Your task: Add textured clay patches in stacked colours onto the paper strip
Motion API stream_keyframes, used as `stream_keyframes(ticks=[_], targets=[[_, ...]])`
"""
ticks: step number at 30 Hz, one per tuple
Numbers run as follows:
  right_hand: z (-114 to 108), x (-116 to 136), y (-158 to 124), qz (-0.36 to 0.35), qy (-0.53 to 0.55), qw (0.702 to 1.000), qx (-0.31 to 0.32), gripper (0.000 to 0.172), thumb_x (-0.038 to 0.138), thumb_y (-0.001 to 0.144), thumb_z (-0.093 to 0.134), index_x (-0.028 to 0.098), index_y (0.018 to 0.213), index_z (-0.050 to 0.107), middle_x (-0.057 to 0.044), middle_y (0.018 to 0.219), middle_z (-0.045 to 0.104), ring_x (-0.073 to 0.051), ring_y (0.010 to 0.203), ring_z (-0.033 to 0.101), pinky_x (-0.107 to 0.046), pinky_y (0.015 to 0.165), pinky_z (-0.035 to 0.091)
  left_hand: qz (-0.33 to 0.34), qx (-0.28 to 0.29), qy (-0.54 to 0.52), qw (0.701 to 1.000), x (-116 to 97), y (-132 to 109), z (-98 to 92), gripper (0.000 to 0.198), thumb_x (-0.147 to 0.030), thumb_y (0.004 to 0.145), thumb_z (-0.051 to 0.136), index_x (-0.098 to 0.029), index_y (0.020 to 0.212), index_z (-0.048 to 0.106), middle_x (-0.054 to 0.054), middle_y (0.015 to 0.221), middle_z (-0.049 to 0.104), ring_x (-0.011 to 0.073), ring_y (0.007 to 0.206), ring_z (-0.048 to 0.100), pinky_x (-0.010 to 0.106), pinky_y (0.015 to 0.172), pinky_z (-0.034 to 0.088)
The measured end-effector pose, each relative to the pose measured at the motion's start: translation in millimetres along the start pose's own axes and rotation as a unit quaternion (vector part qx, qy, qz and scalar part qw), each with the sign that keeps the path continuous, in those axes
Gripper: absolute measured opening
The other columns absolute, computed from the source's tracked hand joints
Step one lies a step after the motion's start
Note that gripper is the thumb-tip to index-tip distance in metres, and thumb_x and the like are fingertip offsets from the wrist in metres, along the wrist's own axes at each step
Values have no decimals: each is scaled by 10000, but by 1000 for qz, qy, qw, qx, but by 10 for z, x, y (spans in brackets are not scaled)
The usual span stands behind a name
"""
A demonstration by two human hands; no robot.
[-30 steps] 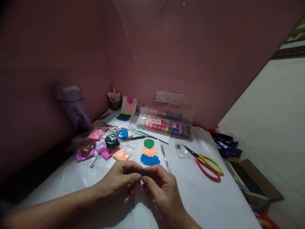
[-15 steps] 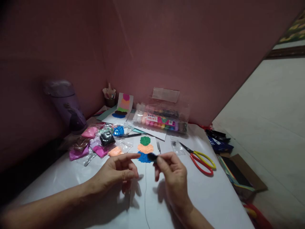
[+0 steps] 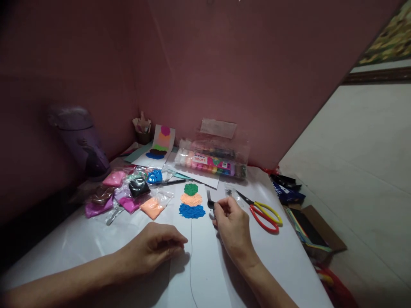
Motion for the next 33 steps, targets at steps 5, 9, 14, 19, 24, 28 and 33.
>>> stream_keyframes(ticks=[5,9,14,19,24,28,33], targets=[[-90,75,33,-69,-122,989,-43,122,307,809,558,209,737,556,14,579,600,-146,499,550,-240,470,423,20,-3,27,999,-16,-3,2,233,-181,778,545,-137,939,708,85,859,710,177,787,647,225,694,485],[-92,81,59,-114,-201,972,-42,101,262,806,543,216,716,546,10,590,614,-164,530,560,-266,523,401,27,-10,21,999,-9,10,-4,218,-185,773,556,-153,918,716,77,846,713,173,767,650,216,668,487],[-67,31,78,-115,-224,968,-20,130,239,781,559,220,653,542,24,541,588,-162,509,536,-271,517,364,35,-12,27,999,-33,17,-14,197,-172,767,572,-163,886,728,68,815,718,165,729,648,209,646,480],[-41,5,81,-114,-230,967,0,136,235,792,545,220,657,553,19,566,605,-163,533,545,-268,528,371,28,-10,36,999,-41,17,-27,191,-165,770,571,-159,877,729,68,806,721,162,718,654,213,643,479],[-30,-2,68,-111,-228,967,-1,136,238,789,548,222,654,540,20,555,596,-169,532,544,-272,526,375,39,-12,31,999,-31,19,-35,194,-168,771,571,-169,886,727,62,813,722,160,716,655,213,643,478],[-24,4,61,-110,-229,967,-4,137,238,778,560,221,644,538,23,541,577,-164,515,524,-276,527,371,24,-6,38,999,-3,21,-23,201,-178,778,567,-158,898,726,66,823,720,160,734,655,210,667,476],[-41,8,79,-105,-222,969,-10,127,230,777,567,216,651,549,22,555,587,-158,522,530,-276,537,382,16,-1,41,999,12,21,-14,220,-164,775,556,-135,917,722,75,842,716,160,758,651,208,689,470]])
Point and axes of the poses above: each hand's wrist, its own y-axis towards the middle knuckle, its own z-axis out of the palm, x = y × z, the point moved 5 cm from there along y, towards the middle knuckle
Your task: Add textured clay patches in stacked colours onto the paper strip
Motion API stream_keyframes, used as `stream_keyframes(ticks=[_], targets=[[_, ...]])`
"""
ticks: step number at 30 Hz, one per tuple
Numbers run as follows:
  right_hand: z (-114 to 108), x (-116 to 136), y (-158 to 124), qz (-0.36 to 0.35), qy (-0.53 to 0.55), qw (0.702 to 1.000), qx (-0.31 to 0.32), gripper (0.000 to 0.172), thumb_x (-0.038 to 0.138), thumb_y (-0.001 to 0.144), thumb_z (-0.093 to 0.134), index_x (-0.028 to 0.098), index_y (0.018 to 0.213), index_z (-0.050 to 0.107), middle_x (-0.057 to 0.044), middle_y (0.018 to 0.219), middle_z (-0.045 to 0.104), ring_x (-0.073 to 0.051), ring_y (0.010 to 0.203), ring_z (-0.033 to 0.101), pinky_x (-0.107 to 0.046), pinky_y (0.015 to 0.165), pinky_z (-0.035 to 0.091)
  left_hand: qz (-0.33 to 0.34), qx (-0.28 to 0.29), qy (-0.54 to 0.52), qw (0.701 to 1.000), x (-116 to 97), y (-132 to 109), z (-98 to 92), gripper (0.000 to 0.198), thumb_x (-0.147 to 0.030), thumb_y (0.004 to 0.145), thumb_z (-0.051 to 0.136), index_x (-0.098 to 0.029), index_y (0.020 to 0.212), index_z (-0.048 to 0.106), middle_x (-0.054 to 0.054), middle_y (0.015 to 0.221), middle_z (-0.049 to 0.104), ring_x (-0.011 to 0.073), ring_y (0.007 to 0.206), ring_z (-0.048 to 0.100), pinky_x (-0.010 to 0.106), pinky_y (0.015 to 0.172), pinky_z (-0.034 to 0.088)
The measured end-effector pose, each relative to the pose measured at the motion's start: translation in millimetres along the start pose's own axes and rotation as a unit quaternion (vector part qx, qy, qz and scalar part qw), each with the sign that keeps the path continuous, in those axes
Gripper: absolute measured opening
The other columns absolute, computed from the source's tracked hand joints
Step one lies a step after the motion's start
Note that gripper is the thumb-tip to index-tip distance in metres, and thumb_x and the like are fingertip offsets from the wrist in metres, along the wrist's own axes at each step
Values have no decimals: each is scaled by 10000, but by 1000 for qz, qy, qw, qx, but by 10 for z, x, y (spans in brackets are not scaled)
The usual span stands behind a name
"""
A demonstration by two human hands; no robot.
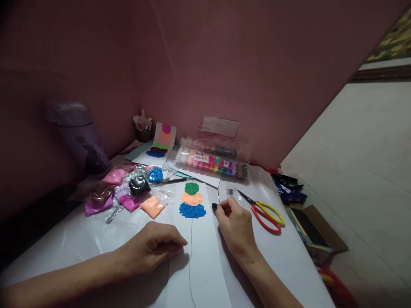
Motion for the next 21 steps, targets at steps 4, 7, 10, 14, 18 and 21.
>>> stream_keyframes(ticks=[4,7,10,14,18,21], targets=[[-16,8,4,5,12,1000,-11,124,236,788,566,209,667,551,20,566,582,-151,518,521,-274,530,393,-1,-1,-9,1000,-4,-3,-8,213,-165,766,562,-142,902,724,71,826,712,160,752,646,212,686,467],[-42,28,-15,34,104,994,-28,125,245,780,594,199,673,548,27,554,559,-129,489,491,-255,488,389,-15,-19,-60,998,4,2,-19,184,-163,749,574,-148,855,723,57,771,700,149,703,631,215,651,462],[6,75,-59,94,299,949,22,150,293,770,637,184,699,562,33,539,563,-94,442,463,-218,439,379,-84,-53,-193,976,75,15,-20,145,-212,745,595,-121,782,702,46,644,655,122,569,582,215,555,442],[170,220,-190,175,464,855,155,218,333,743,691,161,710,562,17,556,605,-56,393,458,-162,382,336,-150,-102,-341,922,161,28,-13,250,-275,690,671,-100,868,675,43,618,641,101,460,545,210,451,403],[321,347,-341,196,494,813,238,253,347,729,714,145,702,564,3,572,619,-45,373,468,-144,361,344,-144,-87,-383,908,151,38,2,274,-274,684,674,-95,892,672,53,650,655,110,463,573,196,411,398],[390,394,-418,183,475,821,258,256,359,734,710,141,713,578,0,577,617,-52,372,480,-154,357,355,-130,-78,-375,914,127,34,-1,194,-259,686,680,-85,770,668,50,638,645,101,467,570,189,420,406]])
Point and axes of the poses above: each hand's wrist, its own y-axis towards the middle knuckle, its own z-axis out of the palm, x = y × z, the point moved 5 cm from there along y, towards the middle knuckle
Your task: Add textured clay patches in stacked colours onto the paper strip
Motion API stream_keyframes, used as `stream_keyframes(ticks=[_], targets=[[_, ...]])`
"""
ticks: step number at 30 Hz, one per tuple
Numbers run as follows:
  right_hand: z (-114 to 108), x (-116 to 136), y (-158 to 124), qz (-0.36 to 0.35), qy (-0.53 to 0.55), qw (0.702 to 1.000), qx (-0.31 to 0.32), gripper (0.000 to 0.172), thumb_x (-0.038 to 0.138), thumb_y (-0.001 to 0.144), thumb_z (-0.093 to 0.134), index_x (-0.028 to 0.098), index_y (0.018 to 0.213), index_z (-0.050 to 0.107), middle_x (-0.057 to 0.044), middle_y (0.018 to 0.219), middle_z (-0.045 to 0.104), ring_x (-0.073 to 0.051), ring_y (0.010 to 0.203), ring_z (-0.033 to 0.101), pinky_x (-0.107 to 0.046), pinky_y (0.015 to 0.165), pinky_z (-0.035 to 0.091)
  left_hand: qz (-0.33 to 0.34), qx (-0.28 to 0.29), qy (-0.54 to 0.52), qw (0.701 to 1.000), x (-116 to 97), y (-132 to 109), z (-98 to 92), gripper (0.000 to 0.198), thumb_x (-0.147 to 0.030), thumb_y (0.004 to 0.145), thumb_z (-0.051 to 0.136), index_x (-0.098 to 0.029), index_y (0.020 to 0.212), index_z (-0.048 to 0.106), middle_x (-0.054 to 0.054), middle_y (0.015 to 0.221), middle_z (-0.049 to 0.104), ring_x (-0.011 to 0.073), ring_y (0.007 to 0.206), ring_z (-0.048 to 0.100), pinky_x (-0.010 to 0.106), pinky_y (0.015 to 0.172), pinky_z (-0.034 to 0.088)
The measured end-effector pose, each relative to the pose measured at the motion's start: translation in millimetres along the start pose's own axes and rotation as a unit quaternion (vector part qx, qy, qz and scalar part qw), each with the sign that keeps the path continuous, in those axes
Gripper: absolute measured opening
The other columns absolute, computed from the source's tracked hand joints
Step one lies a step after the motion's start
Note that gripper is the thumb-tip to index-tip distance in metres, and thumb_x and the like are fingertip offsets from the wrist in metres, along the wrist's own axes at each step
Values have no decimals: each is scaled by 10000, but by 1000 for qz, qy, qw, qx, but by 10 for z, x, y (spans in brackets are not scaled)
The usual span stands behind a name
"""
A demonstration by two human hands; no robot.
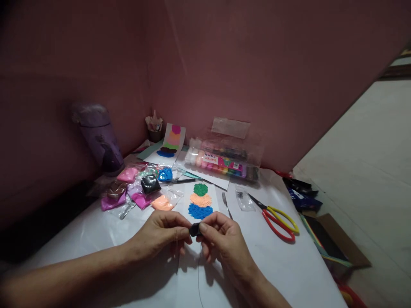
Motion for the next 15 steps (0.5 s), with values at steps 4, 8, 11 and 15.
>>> stream_keyframes(ticks=[4,8,11,15], targets=[[38,4,-40,-55,-100,993,-5,225,348,767,688,147,730,595,6,611,608,-62,427,500,-176,407,382,-7,-9,-7,1000,10,3,-1,230,-252,637,728,-108,779,617,9,579,610,104,454,555,188,405,400],[66,9,-78,-94,-162,982,22,214,366,867,565,161,825,609,12,591,589,-87,483,519,-203,468,419,-29,4,3,1000,23,17,4,276,-301,652,718,-93,806,619,19,574,611,98,447,537,187,403,391],[77,-15,-89,-94,-142,985,38,210,370,896,509,178,946,576,13,616,592,-112,515,556,-226,489,456,-16,-1,13,1000,-7,27,-11,272,-328,672,700,-80,749,616,20,527,597,81,412,505,187,410,379],[84,-3,-109,-118,-148,982,28,136,274,818,629,195,911,568,4,719,616,-129,608,582,-227,524,473,-22,0,-2,1000,-6,29,-1,299,-344,636,727,-96,740,598,1,485,574,89,397,505,190,409,385]])
Point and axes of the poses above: each hand's wrist, its own y-axis towards the middle knuckle, its own z-axis out of the palm, x = y × z, the point moved 5 cm from there along y, towards the middle knuckle
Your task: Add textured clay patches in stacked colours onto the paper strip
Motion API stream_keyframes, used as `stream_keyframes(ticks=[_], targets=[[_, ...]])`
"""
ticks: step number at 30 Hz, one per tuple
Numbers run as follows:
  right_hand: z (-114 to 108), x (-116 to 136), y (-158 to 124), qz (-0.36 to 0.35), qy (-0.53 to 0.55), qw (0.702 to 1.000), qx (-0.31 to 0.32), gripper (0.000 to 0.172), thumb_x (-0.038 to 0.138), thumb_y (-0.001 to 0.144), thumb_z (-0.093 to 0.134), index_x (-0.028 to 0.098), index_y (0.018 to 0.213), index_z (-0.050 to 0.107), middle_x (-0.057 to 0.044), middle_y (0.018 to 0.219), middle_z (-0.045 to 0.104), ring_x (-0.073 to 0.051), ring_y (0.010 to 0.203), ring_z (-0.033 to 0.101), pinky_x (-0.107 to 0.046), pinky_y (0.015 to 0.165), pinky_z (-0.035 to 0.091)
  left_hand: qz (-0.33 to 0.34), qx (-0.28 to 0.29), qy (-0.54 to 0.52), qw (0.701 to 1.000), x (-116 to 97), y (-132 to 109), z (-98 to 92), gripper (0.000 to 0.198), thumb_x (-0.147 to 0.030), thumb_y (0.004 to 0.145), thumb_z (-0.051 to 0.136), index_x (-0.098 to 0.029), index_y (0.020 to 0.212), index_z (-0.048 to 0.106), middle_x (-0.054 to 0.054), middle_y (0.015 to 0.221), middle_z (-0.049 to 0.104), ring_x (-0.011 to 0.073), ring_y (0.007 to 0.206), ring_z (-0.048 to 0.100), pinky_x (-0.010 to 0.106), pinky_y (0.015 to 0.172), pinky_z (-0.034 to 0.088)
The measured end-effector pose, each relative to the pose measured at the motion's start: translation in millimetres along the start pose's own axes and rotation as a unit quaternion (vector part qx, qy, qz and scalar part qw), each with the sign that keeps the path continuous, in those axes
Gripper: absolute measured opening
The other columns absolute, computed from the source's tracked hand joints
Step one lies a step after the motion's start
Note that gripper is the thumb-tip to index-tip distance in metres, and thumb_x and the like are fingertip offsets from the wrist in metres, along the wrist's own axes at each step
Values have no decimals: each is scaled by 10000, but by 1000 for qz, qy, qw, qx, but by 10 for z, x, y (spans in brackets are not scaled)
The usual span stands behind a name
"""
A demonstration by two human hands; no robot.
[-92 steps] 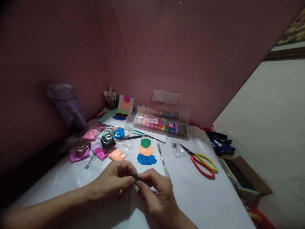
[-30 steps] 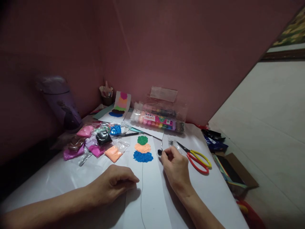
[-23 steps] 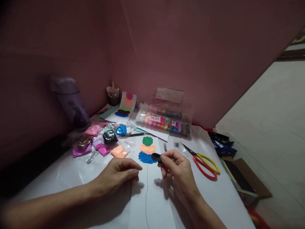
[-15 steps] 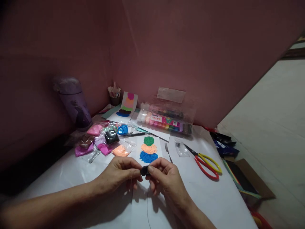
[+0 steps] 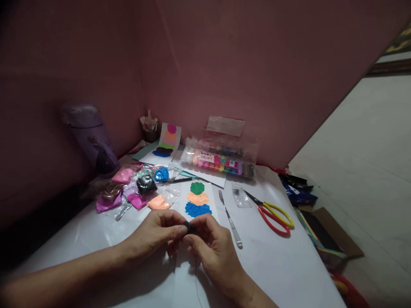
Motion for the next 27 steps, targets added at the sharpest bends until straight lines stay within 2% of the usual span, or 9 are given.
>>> stream_keyframes(ticks=[3,10,12,15,18,20,23,27], targets=[[-8,38,-12,-19,-47,999,-10,100,269,835,603,177,798,587,2,672,610,-116,583,551,-219,529,447,1,16,-6,1000,9,-7,22,330,-403,663,704,-98,729,598,11,519,589,85,402,516,191,418,407],[12,67,-9,-42,-104,994,0,118,272,845,581,168,791,592,-6,670,616,-123,593,546,-223,542,434,-21,54,-16,998,46,-7,22,374,-416,626,727,-99,764,586,16,494,591,117,402,549,205,387,437],[12,52,-5,-43,-110,993,-16,136,276,827,601,167,747,589,2,646,598,-117,577,530,-217,523,423,-21,44,-10,999,45,3,21,322,-372,625,726,-104,724,577,-7,439,555,100,352,505,192,352,407],[-44,15,13,-23,-65,995,-76,172,285,788,639,170,685,562,30,575,548,-96,493,496,-202,460,403,-14,7,-10,1000,26,17,14,232,-285,620,711,-118,669,557,-29,408,525,78,299,442,171,302,345],[-156,-17,44,1,5,988,-152,198,287,743,681,170,666,540,44,528,545,-77,421,473,-188,413,391,-3,-38,-20,999,-8,20,-33,173,-240,631,679,-124,653,552,-14,458,564,80,298,446,177,294,336],[-221,-32,71,14,33,983,-181,211,306,726,703,166,686,550,25,558,587,-76,408,482,-185,392,390,8,-59,-29,998,-37,16,-84,156,-233,643,672,-121,668,566,0,498,592,82,312,457,186,309,350],[-265,-56,104,32,46,982,-181,241,360,726,709,156,746,583,2,603,613,-86,411,506,-184,364,389,26,-71,-40,996,-74,11,-147,165,-237,646,696,-100,696,619,13,553,609,75,363,481,189,357,380],[-240,-67,96,44,42,985,-160,263,400,747,690,152,760,605,11,602,582,-90,419,512,-187,354,396,29,-55,-38,997,-72,10,-124,245,-249,615,739,-69,774,692,29,579,612,79,421,500,207,416,414]])
Point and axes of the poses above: each hand's wrist, its own y-axis towards the middle knuckle, its own z-axis out of the palm, x = y × z, the point moved 5 cm from there along y, towards the middle knuckle
